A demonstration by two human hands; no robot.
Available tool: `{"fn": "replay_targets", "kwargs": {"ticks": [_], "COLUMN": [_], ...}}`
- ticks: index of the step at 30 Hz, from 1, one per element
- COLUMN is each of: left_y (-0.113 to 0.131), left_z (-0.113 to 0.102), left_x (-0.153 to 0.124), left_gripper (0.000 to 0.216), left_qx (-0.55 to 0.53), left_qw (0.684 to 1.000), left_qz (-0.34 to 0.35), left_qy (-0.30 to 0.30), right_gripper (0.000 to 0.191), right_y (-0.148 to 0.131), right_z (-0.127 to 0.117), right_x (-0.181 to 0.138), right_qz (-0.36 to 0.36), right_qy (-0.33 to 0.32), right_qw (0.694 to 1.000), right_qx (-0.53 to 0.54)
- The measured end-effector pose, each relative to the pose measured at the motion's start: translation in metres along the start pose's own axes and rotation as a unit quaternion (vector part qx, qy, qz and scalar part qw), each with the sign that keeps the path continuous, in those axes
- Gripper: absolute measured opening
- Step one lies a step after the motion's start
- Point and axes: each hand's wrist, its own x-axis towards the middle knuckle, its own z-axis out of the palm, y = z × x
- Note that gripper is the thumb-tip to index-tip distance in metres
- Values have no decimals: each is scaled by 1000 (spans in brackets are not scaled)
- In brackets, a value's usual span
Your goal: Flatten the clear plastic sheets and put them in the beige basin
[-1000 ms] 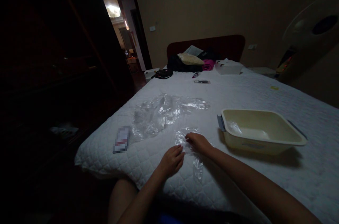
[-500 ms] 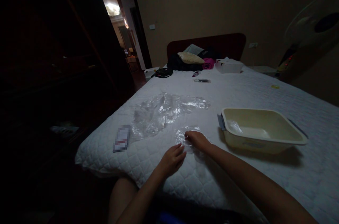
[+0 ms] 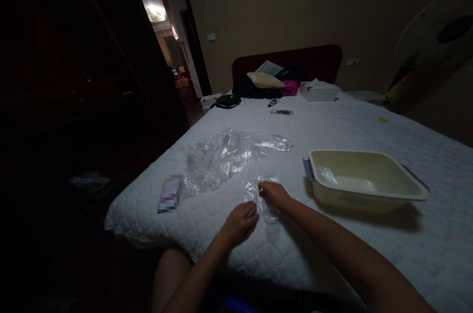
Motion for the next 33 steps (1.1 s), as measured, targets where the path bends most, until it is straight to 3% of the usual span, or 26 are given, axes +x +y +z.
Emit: {"fn": "replay_targets", "kwargs": {"ticks": [9, 19, 25, 33], "left_y": [0, 0, 1, 2], "left_z": [-1, -1, 0, -1], "left_x": [2, 3, 2, 2], "left_gripper": [21, 20, 20, 18], "left_qx": [-8, -13, -23, -23], "left_qw": [1000, 999, 999, 1000], "left_qz": [11, 15, 11, -10], "left_qy": [-24, -28, -26, -11], "right_gripper": [8, 20, 9, 16], "right_y": [-1, 5, 8, 9], "right_z": [1, 4, 6, 7], "right_x": [3, 8, 9, 16], "right_qz": [13, 100, 79, 40], "right_qy": [-16, 9, 2, -37], "right_qw": [1000, 991, 992, 988], "right_qx": [-3, 84, 95, 143]}}
